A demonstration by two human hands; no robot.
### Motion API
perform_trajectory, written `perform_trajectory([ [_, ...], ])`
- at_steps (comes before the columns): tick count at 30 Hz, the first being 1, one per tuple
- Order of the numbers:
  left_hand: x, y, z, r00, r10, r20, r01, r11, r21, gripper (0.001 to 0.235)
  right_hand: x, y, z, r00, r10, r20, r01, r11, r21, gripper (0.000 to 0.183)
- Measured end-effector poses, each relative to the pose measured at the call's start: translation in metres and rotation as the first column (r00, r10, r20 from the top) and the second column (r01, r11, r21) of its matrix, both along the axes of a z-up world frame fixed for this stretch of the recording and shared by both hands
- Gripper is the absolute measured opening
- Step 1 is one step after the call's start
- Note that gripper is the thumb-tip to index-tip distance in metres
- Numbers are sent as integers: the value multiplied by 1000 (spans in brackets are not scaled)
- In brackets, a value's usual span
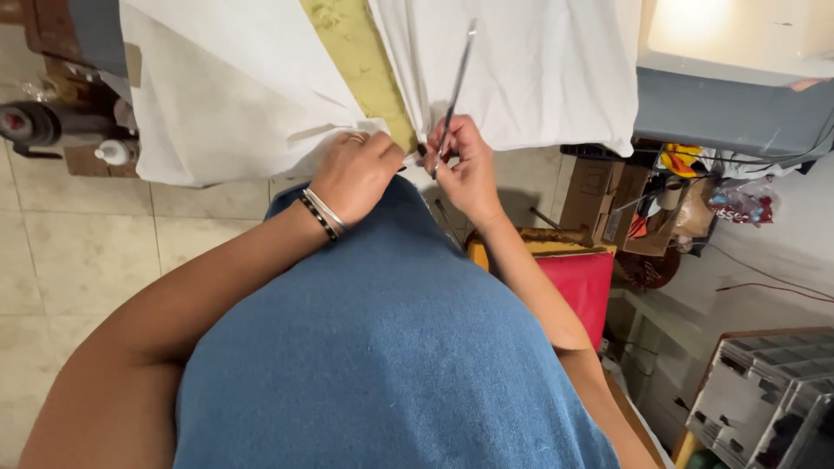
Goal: Cutting a long piece of white fabric with scissors along a marked line on a work table.
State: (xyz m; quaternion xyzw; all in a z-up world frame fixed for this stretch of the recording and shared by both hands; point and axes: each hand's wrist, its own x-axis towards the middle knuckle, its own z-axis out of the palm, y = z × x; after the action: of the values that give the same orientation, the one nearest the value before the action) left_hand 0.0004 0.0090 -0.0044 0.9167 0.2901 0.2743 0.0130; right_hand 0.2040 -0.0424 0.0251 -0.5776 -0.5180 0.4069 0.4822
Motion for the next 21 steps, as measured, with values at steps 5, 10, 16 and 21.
perform_trajectory([
  [5, -2, 34, 24, 997, -48, -68, -1, 813, -583, 7, -8, -1, 25, 994, 4, 109, -8, 999, 35, 25],
  [10, -1, 46, 50, 998, -27, 49, 50, 815, -578, 10, -4, -9, 27, 972, -17, 234, 10, 999, 32, 23],
  [16, -6, 41, 34, 998, -42, 38, 56, 848, -526, 14, -4, -9, 5, 965, -102, 242, 86, 993, 79, 16],
  [21, 5, 0, 13, 972, -2, -235, -34, 988, -149, 12, -2, -8, -17, 998, -59, -22, 60, 996, 59, 16],
])
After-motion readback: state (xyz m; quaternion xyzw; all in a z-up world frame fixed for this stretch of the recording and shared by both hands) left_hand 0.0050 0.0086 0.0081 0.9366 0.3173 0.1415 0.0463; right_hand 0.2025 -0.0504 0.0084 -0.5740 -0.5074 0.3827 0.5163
